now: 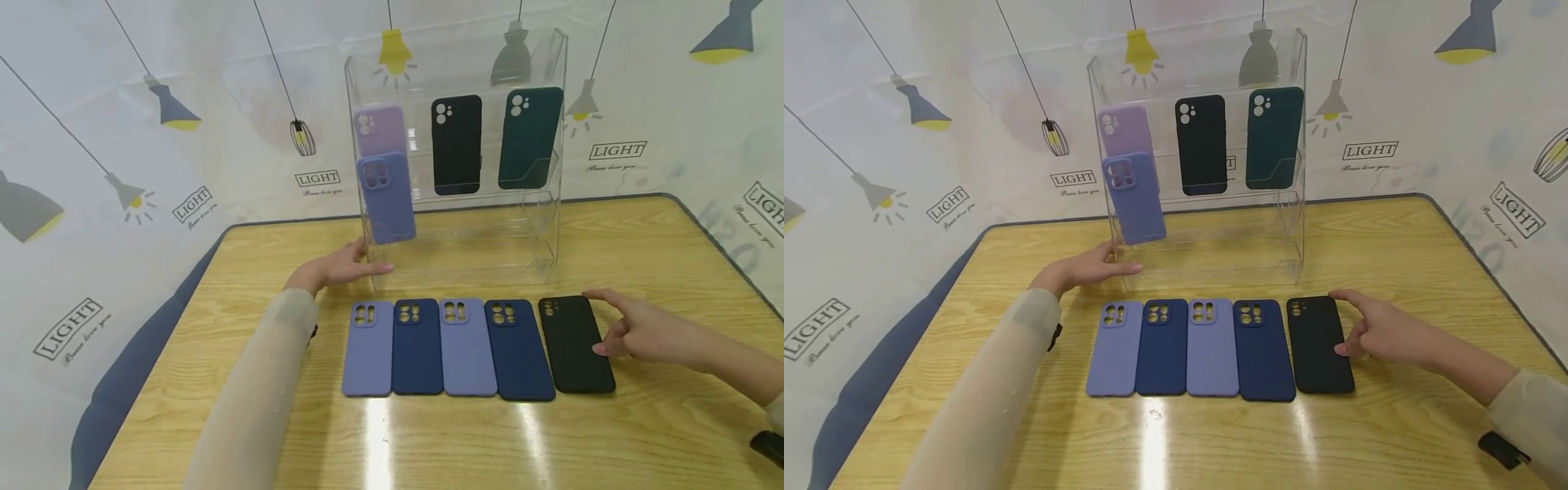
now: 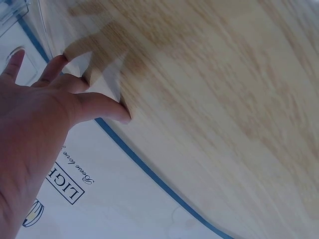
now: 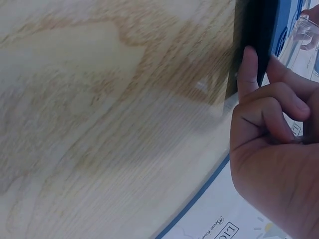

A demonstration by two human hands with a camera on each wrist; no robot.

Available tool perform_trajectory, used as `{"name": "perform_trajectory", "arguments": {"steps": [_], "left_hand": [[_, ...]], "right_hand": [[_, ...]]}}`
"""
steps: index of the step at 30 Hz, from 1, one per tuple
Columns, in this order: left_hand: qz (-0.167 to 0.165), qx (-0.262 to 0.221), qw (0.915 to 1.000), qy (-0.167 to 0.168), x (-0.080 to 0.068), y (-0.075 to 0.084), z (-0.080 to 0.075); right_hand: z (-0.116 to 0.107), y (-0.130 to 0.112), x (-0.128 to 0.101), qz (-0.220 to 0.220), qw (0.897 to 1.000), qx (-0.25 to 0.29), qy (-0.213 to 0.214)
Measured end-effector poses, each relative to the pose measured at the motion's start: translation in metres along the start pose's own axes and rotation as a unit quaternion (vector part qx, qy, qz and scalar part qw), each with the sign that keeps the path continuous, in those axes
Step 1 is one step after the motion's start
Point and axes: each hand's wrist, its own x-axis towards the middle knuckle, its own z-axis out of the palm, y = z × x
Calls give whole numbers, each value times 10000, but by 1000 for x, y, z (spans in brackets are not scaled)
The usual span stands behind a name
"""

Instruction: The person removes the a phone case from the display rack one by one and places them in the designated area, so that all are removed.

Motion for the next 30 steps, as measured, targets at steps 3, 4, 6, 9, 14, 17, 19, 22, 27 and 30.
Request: {"name": "perform_trajectory", "arguments": {"steps": [3,4,6,9,14,17,19,22,27,30], "left_hand": [[-22,-47,10000,1,-1,0,1],[-20,-52,10000,7,-1,0,1],[-10,-54,10000,25,-1,0,2],[7,-26,10000,44,-1,0,2],[-2,-9,10000,53,1,-1,1],[-5,-17,10000,63,2,-2,1],[-2,-21,10000,69,2,-2,1],[-2,-53,10000,66,2,-2,2],[-2,-81,10000,44,2,-2,1],[12,-84,10000,36,2,-2,2]], "right_hand": [[1,0,1,35,9999,-126,48],[2,0,1,31,9998,-165,71],[3,-1,1,4,9997,-227,123],[4,-1,0,-77,9993,-314,185],[6,-1,-1,-64,9995,-270,178],[6,0,0,9,9997,-179,141],[7,0,1,26,9997,-189,137],[6,0,1,4,9996,-230,148],[7,0,-1,-117,9993,-320,176],[8,1,-3,-211,9991,-311,176]]}}
